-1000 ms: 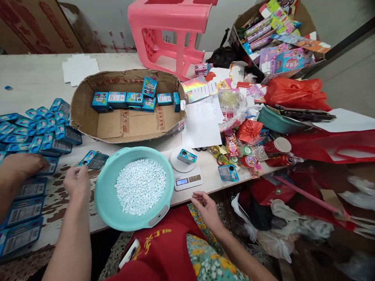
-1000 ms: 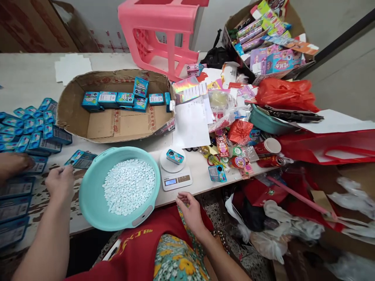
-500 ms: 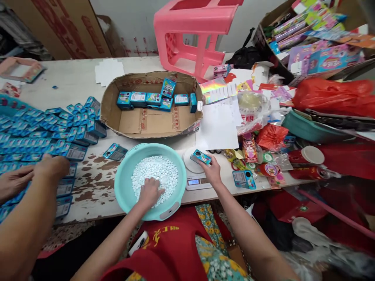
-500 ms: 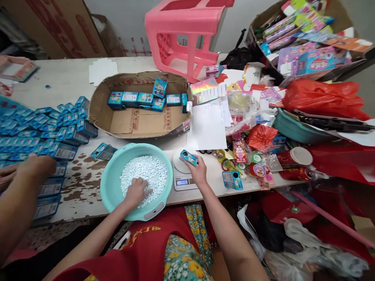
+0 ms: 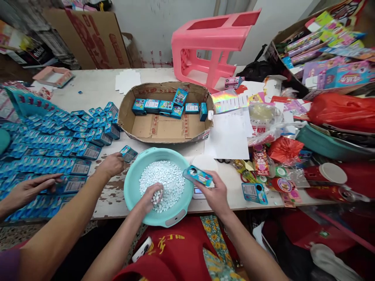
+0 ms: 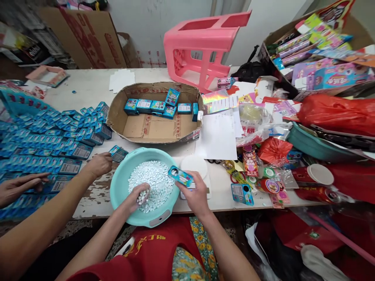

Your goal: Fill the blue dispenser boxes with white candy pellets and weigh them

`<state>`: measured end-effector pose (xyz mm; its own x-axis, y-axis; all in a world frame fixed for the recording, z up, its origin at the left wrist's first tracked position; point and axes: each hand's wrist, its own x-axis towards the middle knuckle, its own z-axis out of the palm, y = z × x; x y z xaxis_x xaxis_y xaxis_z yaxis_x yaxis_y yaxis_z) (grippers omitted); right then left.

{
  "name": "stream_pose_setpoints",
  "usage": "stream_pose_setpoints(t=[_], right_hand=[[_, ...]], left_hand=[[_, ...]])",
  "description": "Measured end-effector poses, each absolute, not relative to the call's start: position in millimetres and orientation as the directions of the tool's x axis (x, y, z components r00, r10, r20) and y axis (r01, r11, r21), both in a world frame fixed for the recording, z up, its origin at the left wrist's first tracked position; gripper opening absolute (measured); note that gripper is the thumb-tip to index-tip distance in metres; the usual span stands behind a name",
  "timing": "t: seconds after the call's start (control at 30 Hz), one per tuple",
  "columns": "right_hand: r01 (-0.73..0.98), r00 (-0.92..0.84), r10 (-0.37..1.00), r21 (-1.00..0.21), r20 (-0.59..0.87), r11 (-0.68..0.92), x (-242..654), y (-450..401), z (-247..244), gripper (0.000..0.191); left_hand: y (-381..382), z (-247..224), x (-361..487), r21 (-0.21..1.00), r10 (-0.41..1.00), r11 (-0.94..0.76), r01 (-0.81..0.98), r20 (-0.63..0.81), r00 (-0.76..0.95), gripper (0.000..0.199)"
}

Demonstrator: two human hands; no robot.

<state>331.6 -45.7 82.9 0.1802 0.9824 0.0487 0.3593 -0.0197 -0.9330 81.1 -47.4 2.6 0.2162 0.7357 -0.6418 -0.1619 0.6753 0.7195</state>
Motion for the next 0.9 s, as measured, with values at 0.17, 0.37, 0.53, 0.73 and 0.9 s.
stream_pose_setpoints(t=[0.17,0.37,0.53,0.73,0.9], right_hand=[[0.489,-0.028,0.997,-0.869,0.069,0.074,296.5,-50.0,76.8,0.031],[0.627,-0.196,0.98,-0.762,0.043,0.159,273.1,-52.6,66.4,0.03],[0.632,-0.161,0.987,-0.765,0.028,0.125,265.8,-50.6,69.0,0.03],[0.602,-0.162,0.986,-0.788,0.038,0.129,264.3,-45.1,67.0,0.033],[0.483,-0.142,0.989,-0.87,0.032,0.097,270.3,-42.0,70.4,0.035]], left_hand=[[-19.9,53.2,90.7,0.583,0.782,0.587,-0.561,-0.587,0.209,0.024],[-6.3,102.7,121.4,0.744,0.943,0.243,-0.623,-0.331,-0.028,0.018],[-5.8,96.7,133.0,0.838,0.922,0.175,-0.516,-0.324,-0.213,0.033],[2.2,96.1,135.7,0.854,0.891,0.185,-0.487,-0.355,-0.284,0.043],[12.5,99.2,125.6,0.804,0.885,0.234,-0.547,-0.41,-0.223,0.047]])
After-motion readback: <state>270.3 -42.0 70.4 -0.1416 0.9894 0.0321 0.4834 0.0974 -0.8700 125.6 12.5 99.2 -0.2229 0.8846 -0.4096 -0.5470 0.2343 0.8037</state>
